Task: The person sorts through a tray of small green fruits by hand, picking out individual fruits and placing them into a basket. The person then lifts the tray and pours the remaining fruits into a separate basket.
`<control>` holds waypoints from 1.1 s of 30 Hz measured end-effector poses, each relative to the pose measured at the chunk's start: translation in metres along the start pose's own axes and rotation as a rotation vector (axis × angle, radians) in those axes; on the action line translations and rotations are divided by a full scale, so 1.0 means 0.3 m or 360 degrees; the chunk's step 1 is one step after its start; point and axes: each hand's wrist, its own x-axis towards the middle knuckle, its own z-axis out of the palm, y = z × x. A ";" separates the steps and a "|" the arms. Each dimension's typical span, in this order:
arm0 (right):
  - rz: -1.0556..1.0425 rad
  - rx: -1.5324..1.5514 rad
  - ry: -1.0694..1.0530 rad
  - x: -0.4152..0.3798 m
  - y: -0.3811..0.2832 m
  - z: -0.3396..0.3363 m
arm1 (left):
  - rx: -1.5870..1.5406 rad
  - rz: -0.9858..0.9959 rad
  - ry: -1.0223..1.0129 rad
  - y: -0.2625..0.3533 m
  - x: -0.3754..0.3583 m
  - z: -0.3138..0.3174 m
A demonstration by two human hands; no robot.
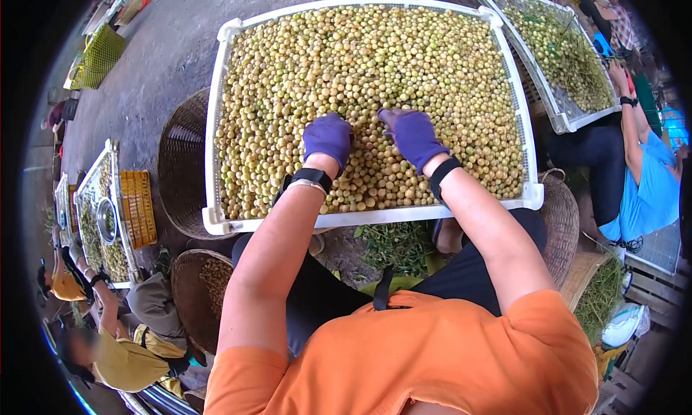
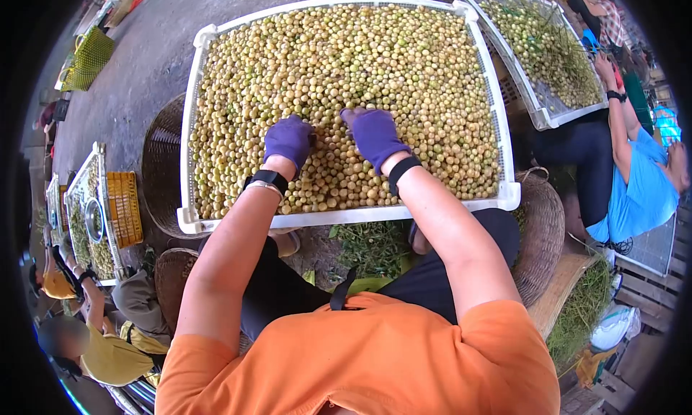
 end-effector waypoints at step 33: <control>0.0206 0.0822 -0.0062 0.044 0.095 -0.034 | -0.1320 -0.0223 0.0117 -0.004 -0.116 -0.073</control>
